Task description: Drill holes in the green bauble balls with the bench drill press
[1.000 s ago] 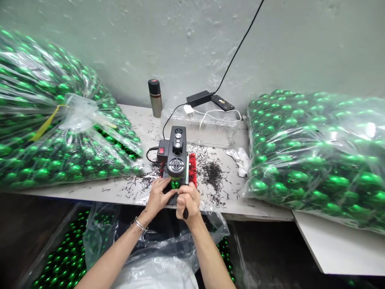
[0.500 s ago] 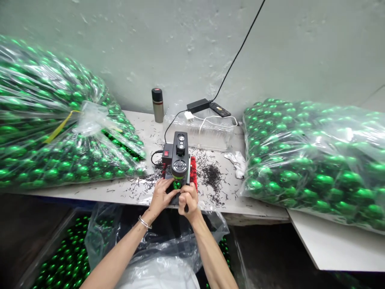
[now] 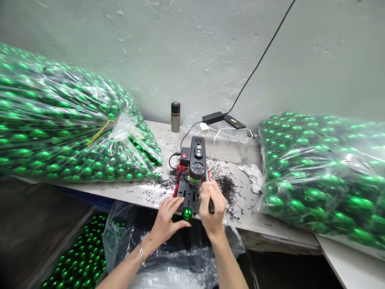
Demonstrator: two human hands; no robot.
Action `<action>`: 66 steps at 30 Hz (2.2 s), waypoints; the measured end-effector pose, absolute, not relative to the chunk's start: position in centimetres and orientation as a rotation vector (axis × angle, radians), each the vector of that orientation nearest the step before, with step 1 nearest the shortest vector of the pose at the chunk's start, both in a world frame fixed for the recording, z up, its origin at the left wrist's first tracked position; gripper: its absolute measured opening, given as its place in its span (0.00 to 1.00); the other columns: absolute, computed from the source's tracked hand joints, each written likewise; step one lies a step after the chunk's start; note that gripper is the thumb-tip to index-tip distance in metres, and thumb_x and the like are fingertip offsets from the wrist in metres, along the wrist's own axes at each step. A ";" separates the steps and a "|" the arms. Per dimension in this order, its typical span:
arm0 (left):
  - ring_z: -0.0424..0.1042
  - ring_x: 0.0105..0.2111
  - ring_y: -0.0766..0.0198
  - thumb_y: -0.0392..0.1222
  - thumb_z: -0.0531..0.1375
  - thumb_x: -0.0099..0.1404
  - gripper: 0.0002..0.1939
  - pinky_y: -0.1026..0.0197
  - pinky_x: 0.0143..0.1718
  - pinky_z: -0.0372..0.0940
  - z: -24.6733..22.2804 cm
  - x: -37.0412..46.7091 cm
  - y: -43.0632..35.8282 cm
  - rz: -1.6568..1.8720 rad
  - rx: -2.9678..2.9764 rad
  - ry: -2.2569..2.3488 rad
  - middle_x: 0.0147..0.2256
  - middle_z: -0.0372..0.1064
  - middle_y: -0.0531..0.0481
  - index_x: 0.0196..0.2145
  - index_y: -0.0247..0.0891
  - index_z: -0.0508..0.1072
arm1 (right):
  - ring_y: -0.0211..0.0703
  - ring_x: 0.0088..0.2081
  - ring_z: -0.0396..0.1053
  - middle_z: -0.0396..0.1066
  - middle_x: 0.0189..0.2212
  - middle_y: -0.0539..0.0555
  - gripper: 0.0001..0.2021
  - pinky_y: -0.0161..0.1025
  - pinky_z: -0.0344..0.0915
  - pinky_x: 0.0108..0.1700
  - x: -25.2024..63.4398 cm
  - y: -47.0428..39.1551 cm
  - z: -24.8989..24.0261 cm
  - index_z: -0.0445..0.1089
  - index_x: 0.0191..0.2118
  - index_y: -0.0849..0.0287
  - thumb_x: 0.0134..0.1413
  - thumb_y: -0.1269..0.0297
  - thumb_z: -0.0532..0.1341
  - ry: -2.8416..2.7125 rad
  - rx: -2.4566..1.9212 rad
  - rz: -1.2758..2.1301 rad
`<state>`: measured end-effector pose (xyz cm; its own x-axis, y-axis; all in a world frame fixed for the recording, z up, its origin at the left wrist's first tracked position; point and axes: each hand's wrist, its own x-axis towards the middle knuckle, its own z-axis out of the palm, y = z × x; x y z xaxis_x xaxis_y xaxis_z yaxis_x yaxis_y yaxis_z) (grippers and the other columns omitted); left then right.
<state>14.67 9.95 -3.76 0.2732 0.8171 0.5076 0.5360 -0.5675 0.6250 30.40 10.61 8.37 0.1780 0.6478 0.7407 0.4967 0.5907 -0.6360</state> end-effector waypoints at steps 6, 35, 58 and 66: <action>0.67 0.54 0.48 0.38 0.53 0.71 0.13 0.43 0.56 0.62 -0.2 10.7 18.7 0.977 2.158 1.782 0.50 0.71 0.37 0.48 0.35 0.74 | 0.37 0.27 0.62 0.62 0.25 0.49 0.12 0.37 0.58 0.30 30.2 10.6 7.1 0.60 0.26 0.57 0.62 0.74 0.52 -1.469 -1.000 0.084; 0.76 0.40 0.60 0.45 0.67 0.58 0.20 0.56 0.47 0.70 -1.6 15.0 16.3 1.084 0.919 1.143 0.41 0.76 0.45 0.48 0.37 0.75 | 0.37 0.29 0.63 0.62 0.25 0.49 0.13 0.37 0.60 0.31 30.3 10.4 6.4 0.59 0.26 0.57 0.61 0.76 0.51 -1.529 -1.016 0.027; 0.71 0.47 0.52 0.43 0.62 0.66 0.13 0.43 0.58 0.53 -3.8 17.7 14.6 1.087 2.089 1.405 0.45 0.77 0.43 0.47 0.39 0.74 | 0.38 0.29 0.65 0.63 0.25 0.50 0.12 0.37 0.63 0.31 30.6 10.4 5.6 0.60 0.27 0.57 0.60 0.76 0.51 -1.564 -0.998 -0.032; 0.71 0.44 0.53 0.47 0.63 0.65 0.14 0.45 0.55 0.58 -4.4 17.8 15.0 1.142 2.116 1.381 0.42 0.77 0.44 0.46 0.39 0.75 | 0.37 0.29 0.64 0.64 0.28 0.51 0.11 0.39 0.65 0.33 30.8 10.7 2.7 0.61 0.29 0.57 0.63 0.71 0.49 -1.590 -0.960 -0.101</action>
<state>17.78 14.99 -4.41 0.1927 0.8831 0.4277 0.5862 -0.4532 0.6716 30.83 10.70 2.69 0.0573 0.5149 0.8553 0.6194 0.6535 -0.4350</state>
